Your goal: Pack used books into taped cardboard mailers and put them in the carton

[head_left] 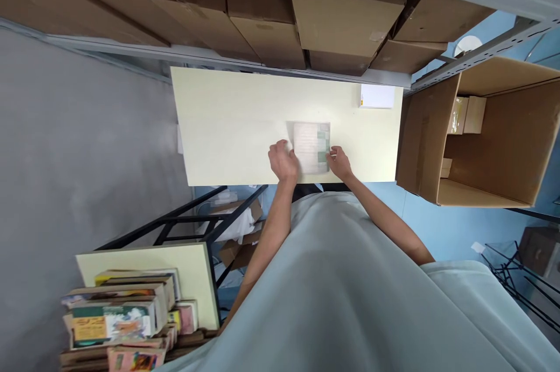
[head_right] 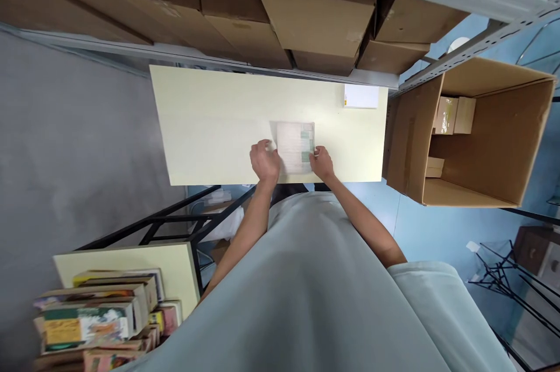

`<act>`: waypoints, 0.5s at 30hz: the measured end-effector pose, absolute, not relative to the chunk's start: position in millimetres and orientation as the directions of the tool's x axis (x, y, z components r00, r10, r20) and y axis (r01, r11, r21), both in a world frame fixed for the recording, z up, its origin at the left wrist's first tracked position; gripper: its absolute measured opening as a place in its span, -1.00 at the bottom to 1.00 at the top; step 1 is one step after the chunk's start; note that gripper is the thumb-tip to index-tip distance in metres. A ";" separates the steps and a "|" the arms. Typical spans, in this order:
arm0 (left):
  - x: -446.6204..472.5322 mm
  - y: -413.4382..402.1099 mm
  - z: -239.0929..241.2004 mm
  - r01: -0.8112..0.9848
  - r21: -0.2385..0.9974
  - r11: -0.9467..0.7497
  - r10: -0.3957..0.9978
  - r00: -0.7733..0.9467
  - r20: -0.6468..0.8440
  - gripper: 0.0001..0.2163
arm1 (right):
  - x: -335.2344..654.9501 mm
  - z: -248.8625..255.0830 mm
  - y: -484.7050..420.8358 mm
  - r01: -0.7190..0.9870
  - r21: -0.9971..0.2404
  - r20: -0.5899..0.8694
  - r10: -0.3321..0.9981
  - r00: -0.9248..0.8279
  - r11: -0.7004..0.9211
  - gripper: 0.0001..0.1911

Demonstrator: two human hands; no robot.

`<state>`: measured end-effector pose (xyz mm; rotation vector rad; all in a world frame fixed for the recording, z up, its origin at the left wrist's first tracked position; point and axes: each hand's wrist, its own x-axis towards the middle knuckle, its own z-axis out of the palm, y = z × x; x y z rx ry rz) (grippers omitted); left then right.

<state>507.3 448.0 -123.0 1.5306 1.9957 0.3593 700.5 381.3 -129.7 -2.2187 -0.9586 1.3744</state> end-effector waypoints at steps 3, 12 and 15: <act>503.7 450.0 -124.4 0.752 0.631 0.190 0.968 -0.037 -0.248 -0.62 | 702.6 -136.3 381.9 0.357 -0.619 -0.640 0.712 0.288 -0.700 -0.68; 493.8 472.8 -161.2 0.668 0.668 0.327 0.880 0.042 -0.473 -0.63 | 698.6 -151.9 378.8 0.145 -0.671 -0.647 0.669 0.366 -0.727 -0.59; 483.7 479.7 -170.7 0.592 0.719 0.364 0.862 0.079 -0.501 -0.64 | 697.0 -155.6 379.8 0.090 -0.679 -0.651 0.654 0.384 -0.729 -0.59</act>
